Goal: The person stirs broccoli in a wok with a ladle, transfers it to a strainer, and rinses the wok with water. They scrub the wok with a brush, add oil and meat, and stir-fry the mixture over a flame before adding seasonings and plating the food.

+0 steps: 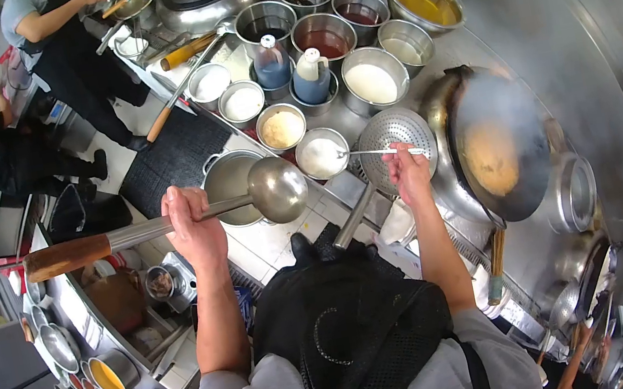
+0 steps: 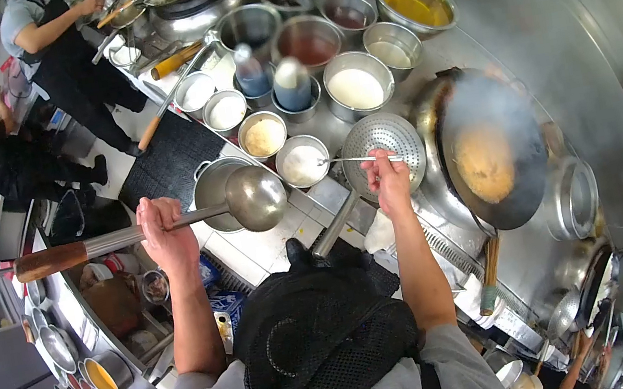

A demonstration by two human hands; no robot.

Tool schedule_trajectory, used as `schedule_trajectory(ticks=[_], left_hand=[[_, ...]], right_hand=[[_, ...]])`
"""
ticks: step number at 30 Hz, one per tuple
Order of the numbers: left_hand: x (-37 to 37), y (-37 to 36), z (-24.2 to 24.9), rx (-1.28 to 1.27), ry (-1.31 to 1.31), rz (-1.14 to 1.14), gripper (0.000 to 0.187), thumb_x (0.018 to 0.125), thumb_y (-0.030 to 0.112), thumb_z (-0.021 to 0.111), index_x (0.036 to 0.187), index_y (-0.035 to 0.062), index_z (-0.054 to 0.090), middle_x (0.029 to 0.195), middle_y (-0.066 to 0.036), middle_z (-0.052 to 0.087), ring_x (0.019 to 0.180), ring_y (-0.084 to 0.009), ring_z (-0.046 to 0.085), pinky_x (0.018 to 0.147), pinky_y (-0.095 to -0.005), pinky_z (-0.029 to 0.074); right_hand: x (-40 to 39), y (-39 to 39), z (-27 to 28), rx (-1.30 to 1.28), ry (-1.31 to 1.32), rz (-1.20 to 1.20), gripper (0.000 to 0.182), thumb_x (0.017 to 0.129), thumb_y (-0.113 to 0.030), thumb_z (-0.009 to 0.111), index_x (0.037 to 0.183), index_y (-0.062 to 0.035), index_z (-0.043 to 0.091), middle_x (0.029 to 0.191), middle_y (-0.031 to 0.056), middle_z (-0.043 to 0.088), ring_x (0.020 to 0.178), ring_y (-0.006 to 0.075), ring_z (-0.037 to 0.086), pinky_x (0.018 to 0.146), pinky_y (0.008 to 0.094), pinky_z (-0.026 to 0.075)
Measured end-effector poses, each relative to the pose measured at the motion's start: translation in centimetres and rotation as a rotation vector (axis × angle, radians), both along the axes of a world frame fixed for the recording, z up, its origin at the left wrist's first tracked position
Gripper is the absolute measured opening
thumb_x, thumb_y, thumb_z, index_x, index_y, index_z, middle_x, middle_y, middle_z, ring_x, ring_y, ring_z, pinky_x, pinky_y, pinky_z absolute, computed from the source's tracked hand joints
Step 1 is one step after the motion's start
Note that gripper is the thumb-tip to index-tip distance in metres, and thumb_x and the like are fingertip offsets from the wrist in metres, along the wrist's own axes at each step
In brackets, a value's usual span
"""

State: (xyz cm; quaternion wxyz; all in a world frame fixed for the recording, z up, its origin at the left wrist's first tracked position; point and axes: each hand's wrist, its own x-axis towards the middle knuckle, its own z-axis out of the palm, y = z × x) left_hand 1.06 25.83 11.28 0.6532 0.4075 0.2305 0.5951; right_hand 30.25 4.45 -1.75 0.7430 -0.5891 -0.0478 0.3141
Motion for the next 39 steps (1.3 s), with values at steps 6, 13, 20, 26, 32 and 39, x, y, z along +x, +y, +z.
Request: schedule_trajectory(ticks=[6,13,20,26,32,39], left_hand=[[-0.5,0.2,-0.2,-0.020,-0.023,-0.009,0.034,0.102,0.021,0.051,0.071,0.0096,0.041,0.060,0.001,0.031,0.060,-0.0099,0.031,0.061,-0.0280,0.030],[-1.5,0.5,-0.1,-0.014,-0.014,-0.001,0.035,0.102,0.019,0.050,0.071,0.0092,0.040,0.061,0.000,0.032,0.060,-0.0106,0.030,0.061,-0.0285,0.030],[-1.8,1.0,-0.1,-0.017,-0.003,0.017,0.035,0.103,0.019,0.050,0.071,0.0094,0.040,0.061,0.000,0.032,0.061,-0.0103,0.030,0.061,-0.0283,0.030],[-0.8,1.3,0.0,-0.020,-0.021,0.005,0.035,0.102,0.020,0.052,0.070,0.0105,0.040,0.061,0.001,0.030,0.061,-0.0105,0.030,0.062,-0.0281,0.030],[-0.1,1.3,0.1,-0.033,-0.032,0.003,0.035,0.101,0.021,0.054,0.071,0.0108,0.040,0.061,0.001,0.030,0.061,-0.0110,0.031,0.062,-0.0288,0.031],[0.8,1.4,-0.5,-0.051,-0.034,0.027,0.034,0.101,0.022,0.054,0.071,0.0119,0.040,0.061,0.002,0.030,0.061,-0.0110,0.031,0.062,-0.0292,0.031]], right_hand=[[-1.6,4.0,-0.8,-0.141,-0.177,0.067,0.030,0.102,-0.028,0.051,0.110,-0.0002,0.059,0.083,0.0088,0.067,0.051,0.0079,0.050,0.041,0.0240,0.039],[-2.8,5.9,-2.5,-0.211,-0.229,0.178,0.033,0.102,-0.028,0.049,0.113,0.0016,0.058,0.086,0.0098,0.067,0.055,0.0080,0.053,0.042,0.0243,0.043],[-2.1,3.5,-0.8,-0.052,-0.089,0.051,0.032,0.102,-0.029,0.053,0.113,0.0011,0.057,0.085,0.0115,0.066,0.055,0.0086,0.052,0.041,0.0234,0.041],[-1.7,1.5,1.1,0.012,-0.014,0.000,0.030,0.101,-0.029,0.054,0.112,-0.0013,0.058,0.086,0.0111,0.067,0.056,0.0096,0.052,0.042,0.0232,0.040],[-1.2,0.1,1.0,-0.012,-0.067,0.001,0.032,0.102,-0.030,0.053,0.110,-0.0004,0.059,0.085,0.0114,0.067,0.054,0.0098,0.051,0.041,0.0237,0.039],[-1.4,0.0,2.2,0.010,-0.046,0.020,0.031,0.101,-0.031,0.054,0.109,-0.0010,0.059,0.085,0.0116,0.067,0.053,0.0099,0.050,0.041,0.0237,0.039]])
